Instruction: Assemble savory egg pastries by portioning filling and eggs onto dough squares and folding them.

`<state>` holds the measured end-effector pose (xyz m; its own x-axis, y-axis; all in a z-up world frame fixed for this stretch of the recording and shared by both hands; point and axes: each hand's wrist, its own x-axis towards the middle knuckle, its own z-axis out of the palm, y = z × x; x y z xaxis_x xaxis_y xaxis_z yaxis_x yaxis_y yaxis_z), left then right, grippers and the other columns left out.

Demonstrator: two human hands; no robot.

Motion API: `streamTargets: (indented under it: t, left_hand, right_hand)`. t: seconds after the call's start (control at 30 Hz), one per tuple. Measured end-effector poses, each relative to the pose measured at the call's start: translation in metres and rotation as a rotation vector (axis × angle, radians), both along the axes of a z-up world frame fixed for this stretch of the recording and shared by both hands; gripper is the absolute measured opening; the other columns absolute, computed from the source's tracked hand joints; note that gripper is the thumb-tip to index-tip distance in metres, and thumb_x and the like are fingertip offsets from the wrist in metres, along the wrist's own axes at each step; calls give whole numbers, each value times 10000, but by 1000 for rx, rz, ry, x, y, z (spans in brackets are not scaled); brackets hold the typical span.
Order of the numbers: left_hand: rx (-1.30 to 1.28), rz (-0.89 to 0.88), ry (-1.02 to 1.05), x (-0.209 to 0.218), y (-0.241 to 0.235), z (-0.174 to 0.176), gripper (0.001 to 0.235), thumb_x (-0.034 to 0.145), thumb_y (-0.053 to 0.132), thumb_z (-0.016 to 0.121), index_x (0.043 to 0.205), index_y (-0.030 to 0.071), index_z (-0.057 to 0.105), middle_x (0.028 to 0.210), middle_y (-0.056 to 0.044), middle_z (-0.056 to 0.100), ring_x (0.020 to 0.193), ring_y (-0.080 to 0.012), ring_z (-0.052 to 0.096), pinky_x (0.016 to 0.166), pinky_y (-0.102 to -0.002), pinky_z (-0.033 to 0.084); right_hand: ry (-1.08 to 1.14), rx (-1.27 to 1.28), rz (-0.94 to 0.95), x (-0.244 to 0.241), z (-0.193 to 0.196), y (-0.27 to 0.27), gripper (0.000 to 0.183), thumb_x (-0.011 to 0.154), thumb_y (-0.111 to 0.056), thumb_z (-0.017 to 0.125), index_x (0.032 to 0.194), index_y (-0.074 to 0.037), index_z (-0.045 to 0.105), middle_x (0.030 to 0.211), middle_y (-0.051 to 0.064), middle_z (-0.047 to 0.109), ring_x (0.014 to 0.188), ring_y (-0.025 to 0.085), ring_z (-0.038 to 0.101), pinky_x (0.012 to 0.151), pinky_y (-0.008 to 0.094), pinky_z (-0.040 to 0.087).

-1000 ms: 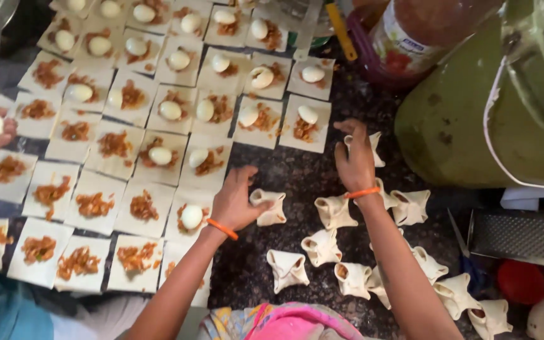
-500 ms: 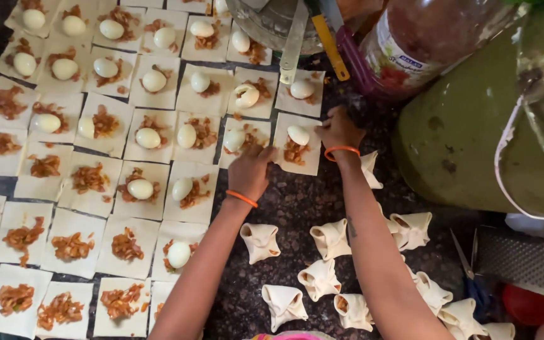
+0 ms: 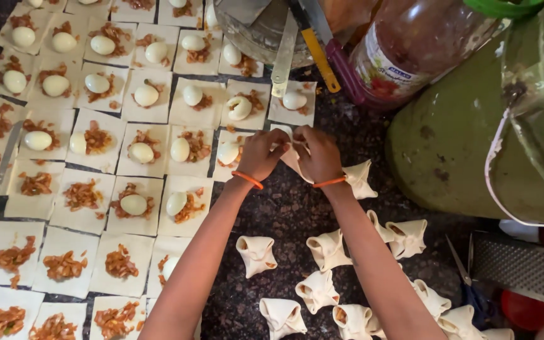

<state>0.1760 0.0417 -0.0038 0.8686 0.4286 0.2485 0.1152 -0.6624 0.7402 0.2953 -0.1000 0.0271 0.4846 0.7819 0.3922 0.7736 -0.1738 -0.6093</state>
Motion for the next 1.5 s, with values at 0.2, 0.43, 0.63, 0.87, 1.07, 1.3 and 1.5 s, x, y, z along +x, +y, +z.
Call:
streamTargets:
  t: [0.2, 0.43, 0.63, 0.87, 1.07, 1.3, 1.5]
  left_hand:
    - [54, 154, 115, 5, -7, 3, 164, 851, 303, 743, 830, 150, 798, 743, -30, 766, 790, -257, 714, 752, -449, 535]
    - [-183, 230, 190, 11, -12, -12, 186, 898, 287, 706, 888, 166, 847, 844, -83, 782, 800, -302, 740, 732, -427, 581]
    - [-127, 245, 172, 14, -5, -13, 175, 850, 292, 763, 901, 135, 818, 817, -96, 775, 769, -303, 740, 731, -429, 580]
    - [-5, -61, 252, 7, 2, 3, 199, 941, 312, 690, 1019, 184, 821, 834, -94, 763, 757, -314, 726, 711, -438, 566]
    - [22, -81, 52, -8, -10, 17, 284, 767, 350, 845, 931, 125, 785, 835, -96, 755, 716, -308, 719, 631, -444, 558]
    - [143, 31, 93, -3, -23, -3, 181, 825, 334, 816, 930, 189, 793, 833, -39, 738, 825, -252, 697, 846, -447, 516]
    - [257, 230, 162, -12, -28, 34, 414, 661, 497, 880, 898, 168, 801, 1140, -92, 593, 1181, -327, 481, 1012, -585, 308]
  right_hand:
    - [455, 94, -111, 0, -9, -10, 292, 871, -88, 764, 1096, -51, 580, 969, 106, 765, 900, 247, 784, 736, 321, 595]
    - [-362, -173, -301, -63, -7, -24, 317, 957, -53, 779, 1226, -55, 613, 1001, 88, 724, 923, 278, 698, 781, 360, 563]
    - [-561, -233, -267, -54, 23, -56, 510, 638, -183, 744, 1117, -36, 649, 1031, 150, 715, 945, 317, 629, 808, 502, 460]
    - [1, -93, -56, -26, 31, -22, 167, 859, -70, 755, 991, -90, 655, 937, 77, 686, 850, 286, 680, 744, 396, 517]
    - [486, -152, -15, 15, -10, -5, 165, 819, -38, 687, 974, -54, 633, 821, 109, 727, 748, 222, 739, 628, 315, 558]
    - [99, -816, 22, 41, 19, 42, 361, 977, -304, 790, 871, 18, 663, 790, 200, 671, 707, 364, 651, 667, 462, 485]
    - [117, -208, 124, 28, 6, 9, 105, 863, -101, 684, 955, -58, 712, 969, 87, 680, 843, 284, 702, 751, 406, 555]
